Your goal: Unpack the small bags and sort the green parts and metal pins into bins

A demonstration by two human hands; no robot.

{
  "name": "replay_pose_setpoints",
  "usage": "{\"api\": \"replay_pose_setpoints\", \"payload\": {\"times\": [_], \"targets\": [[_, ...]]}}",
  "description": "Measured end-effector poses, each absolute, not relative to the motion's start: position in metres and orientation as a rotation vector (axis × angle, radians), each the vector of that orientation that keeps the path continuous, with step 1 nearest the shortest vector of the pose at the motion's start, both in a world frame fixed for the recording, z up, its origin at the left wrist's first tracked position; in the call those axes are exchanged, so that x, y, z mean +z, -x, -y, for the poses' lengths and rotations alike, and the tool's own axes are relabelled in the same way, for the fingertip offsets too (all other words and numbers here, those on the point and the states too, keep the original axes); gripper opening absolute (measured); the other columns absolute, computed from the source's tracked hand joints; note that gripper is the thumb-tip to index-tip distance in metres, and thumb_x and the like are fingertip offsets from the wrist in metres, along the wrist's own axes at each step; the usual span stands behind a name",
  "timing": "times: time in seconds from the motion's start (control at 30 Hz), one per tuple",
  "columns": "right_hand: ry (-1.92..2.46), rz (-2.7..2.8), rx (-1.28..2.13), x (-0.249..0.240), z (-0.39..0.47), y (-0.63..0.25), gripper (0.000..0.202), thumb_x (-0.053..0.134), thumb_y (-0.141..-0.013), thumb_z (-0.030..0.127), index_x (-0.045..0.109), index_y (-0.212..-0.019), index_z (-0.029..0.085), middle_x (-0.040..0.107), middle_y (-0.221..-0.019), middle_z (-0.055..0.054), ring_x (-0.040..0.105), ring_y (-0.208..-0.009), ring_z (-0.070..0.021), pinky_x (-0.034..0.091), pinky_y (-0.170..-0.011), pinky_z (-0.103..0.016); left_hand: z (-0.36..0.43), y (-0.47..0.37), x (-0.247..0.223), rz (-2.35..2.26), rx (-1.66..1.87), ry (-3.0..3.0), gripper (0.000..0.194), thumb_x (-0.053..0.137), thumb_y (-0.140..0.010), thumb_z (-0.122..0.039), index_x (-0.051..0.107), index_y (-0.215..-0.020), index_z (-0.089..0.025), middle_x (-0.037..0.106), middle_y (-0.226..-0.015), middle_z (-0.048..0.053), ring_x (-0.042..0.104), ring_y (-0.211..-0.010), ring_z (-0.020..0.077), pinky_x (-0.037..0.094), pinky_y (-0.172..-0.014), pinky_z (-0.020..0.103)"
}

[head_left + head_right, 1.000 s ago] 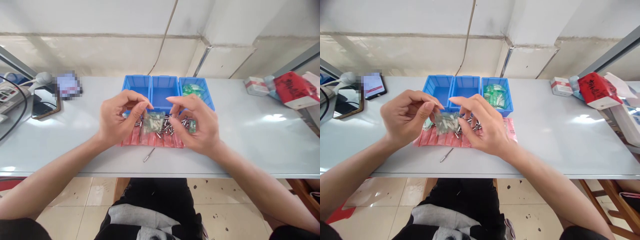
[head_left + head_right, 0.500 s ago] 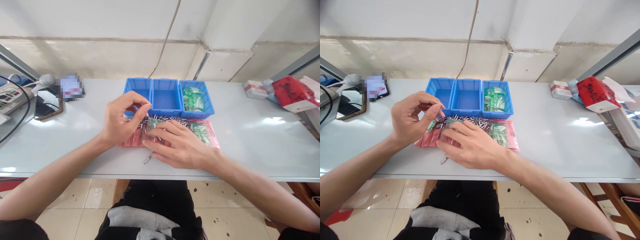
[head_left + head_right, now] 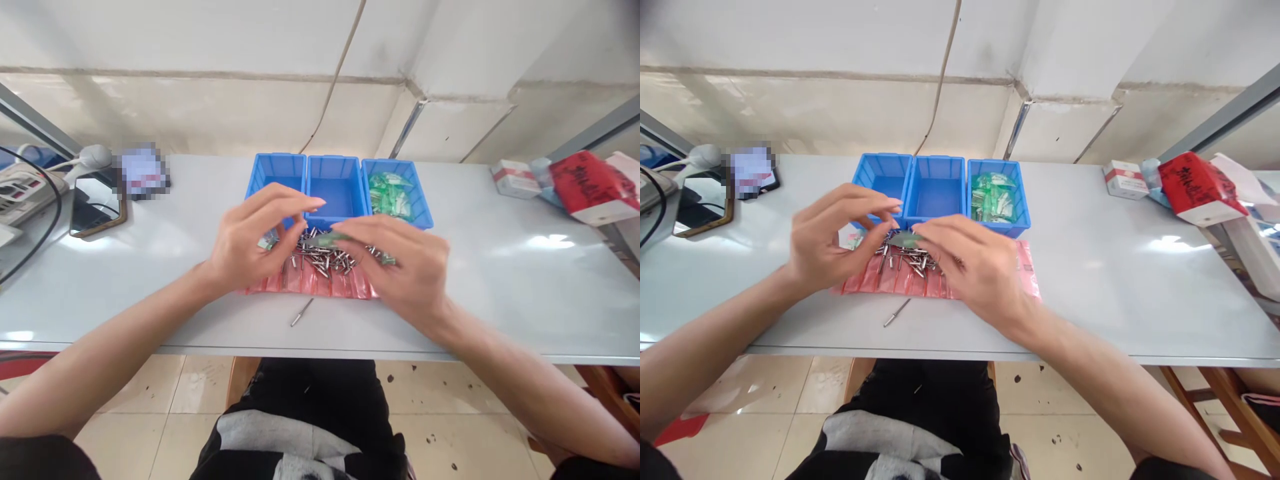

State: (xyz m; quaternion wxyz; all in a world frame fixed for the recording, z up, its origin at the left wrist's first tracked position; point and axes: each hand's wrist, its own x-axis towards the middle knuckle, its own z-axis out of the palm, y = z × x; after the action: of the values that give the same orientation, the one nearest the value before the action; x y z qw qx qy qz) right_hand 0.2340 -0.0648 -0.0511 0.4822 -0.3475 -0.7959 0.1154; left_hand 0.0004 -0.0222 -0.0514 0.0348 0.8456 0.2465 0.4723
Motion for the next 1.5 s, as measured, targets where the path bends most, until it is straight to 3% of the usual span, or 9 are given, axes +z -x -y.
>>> {"api": "replay_pose_setpoints", "payload": {"times": [0.1, 0.23, 0.4, 0.67, 0.8, 0.93, 1.2, 1.37, 1.5], "targets": [[0.933, 1.602, 0.746, -0.045, 0.061, -0.233, 0.009, 0.077, -0.092, 0.025, 0.079, -0.101, 0.027, 0.077, -0.093, 0.000, 0.077, -0.083, -0.0186, 0.070, -0.077, -0.039, 0.022, -0.001, -0.055, -0.673, 1.391, -2.814, 0.058, 0.063, -0.093, -0.008, 0.055, -0.145, -0.032, 0.065, -0.131, 0.010, 0.071, -0.102, 0.0172, 0.065, -0.071, 0.027], [0.894, 1.483, 1.068, -0.038, 0.058, -0.231, 0.010, 0.075, -0.093, 0.031, 0.079, -0.086, 0.025, 0.073, -0.089, -0.001, 0.073, -0.077, -0.0162, 0.070, -0.065, -0.034, 0.026, -0.003, -0.055, -0.724, 1.490, -2.833, 0.053, 0.068, -0.093, -0.015, 0.058, -0.141, -0.035, 0.062, -0.133, 0.007, 0.072, -0.100, 0.0172, 0.066, -0.070, 0.027], [0.989, 1.561, 0.774, -0.036, 0.060, -0.233, 0.005, 0.080, -0.090, 0.027, 0.081, -0.084, 0.027, 0.070, -0.076, 0.000, 0.067, -0.069, -0.0142, 0.064, -0.061, -0.031, 0.027, -0.003, -0.050, -0.720, 1.611, -2.862, 0.031, 0.072, -0.092, -0.018, 0.070, -0.119, -0.034, 0.070, -0.119, 0.003, 0.075, -0.092, 0.0152, 0.064, -0.060, 0.022], [0.907, 1.462, 1.047, -0.038, 0.060, -0.233, 0.012, 0.076, -0.093, 0.030, 0.075, -0.104, 0.026, 0.070, -0.076, 0.003, 0.067, -0.056, -0.0123, 0.061, -0.051, -0.028, 0.020, 0.001, -0.048, -0.554, 1.599, -3.021, 0.020, 0.074, -0.089, -0.017, 0.074, -0.099, -0.035, 0.078, -0.084, -0.005, 0.076, -0.078, 0.0180, 0.057, -0.049, 0.028], [0.798, 1.552, 0.996, -0.039, 0.059, -0.234, 0.013, 0.072, -0.096, 0.032, 0.079, -0.105, 0.027, 0.073, -0.093, -0.003, 0.070, -0.069, -0.0135, 0.063, -0.057, -0.030, 0.026, -0.001, -0.047, -0.680, 1.721, -2.582, 0.014, 0.078, -0.090, -0.021, 0.074, -0.097, -0.033, 0.077, -0.083, -0.004, 0.074, -0.076, 0.0148, 0.062, -0.063, 0.032], [0.768, 1.721, 0.647, -0.042, 0.057, -0.236, 0.017, 0.079, -0.089, 0.025, 0.080, -0.105, 0.031, 0.071, -0.101, -0.003, 0.068, -0.090, -0.0181, 0.061, -0.069, -0.034, 0.029, -0.002, -0.047, -0.789, 1.724, -2.333, 0.009, 0.081, -0.088, -0.027, 0.074, -0.092, -0.029, 0.074, -0.077, -0.003, 0.069, -0.068, 0.0120, 0.057, -0.058, 0.029], [0.856, 1.679, 0.538, -0.046, 0.060, -0.235, 0.010, 0.072, -0.095, 0.022, 0.078, -0.096, 0.029, 0.075, -0.085, 0.000, 0.068, -0.073, -0.0174, 0.058, -0.067, -0.038, 0.033, -0.006, -0.047, -0.698, 1.443, -2.504, 0.017, 0.065, -0.098, -0.026, 0.065, -0.081, -0.022, 0.065, -0.063, -0.003, 0.056, -0.053, 0.0085, 0.044, -0.047, 0.023], [0.952, 1.575, 0.523, -0.035, 0.046, -0.254, 0.019, 0.071, -0.095, 0.026, 0.077, -0.112, 0.033, 0.070, -0.085, 0.001, 0.059, -0.062, -0.0138, 0.052, -0.054, -0.032, 0.034, -0.005, -0.045, -0.751, 1.308, -2.395, 0.016, 0.059, -0.100, -0.022, 0.068, -0.086, -0.021, 0.072, -0.072, 0.000, 0.065, -0.061, 0.0095, 0.050, -0.055, 0.022], [1.055, 1.547, 0.387, -0.026, 0.012, -0.305, 0.026, 0.075, -0.092, 0.030, 0.078, -0.117, 0.035, 0.065, -0.077, 0.000, 0.053, -0.063, -0.0161, 0.044, -0.056, -0.034, 0.033, -0.003, -0.043, -0.696, 1.314, -2.432, 0.013, 0.062, -0.097, -0.017, 0.069, -0.087, -0.020, 0.074, -0.073, 0.000, 0.066, -0.062, 0.0101, 0.051, -0.055, 0.022]]}}
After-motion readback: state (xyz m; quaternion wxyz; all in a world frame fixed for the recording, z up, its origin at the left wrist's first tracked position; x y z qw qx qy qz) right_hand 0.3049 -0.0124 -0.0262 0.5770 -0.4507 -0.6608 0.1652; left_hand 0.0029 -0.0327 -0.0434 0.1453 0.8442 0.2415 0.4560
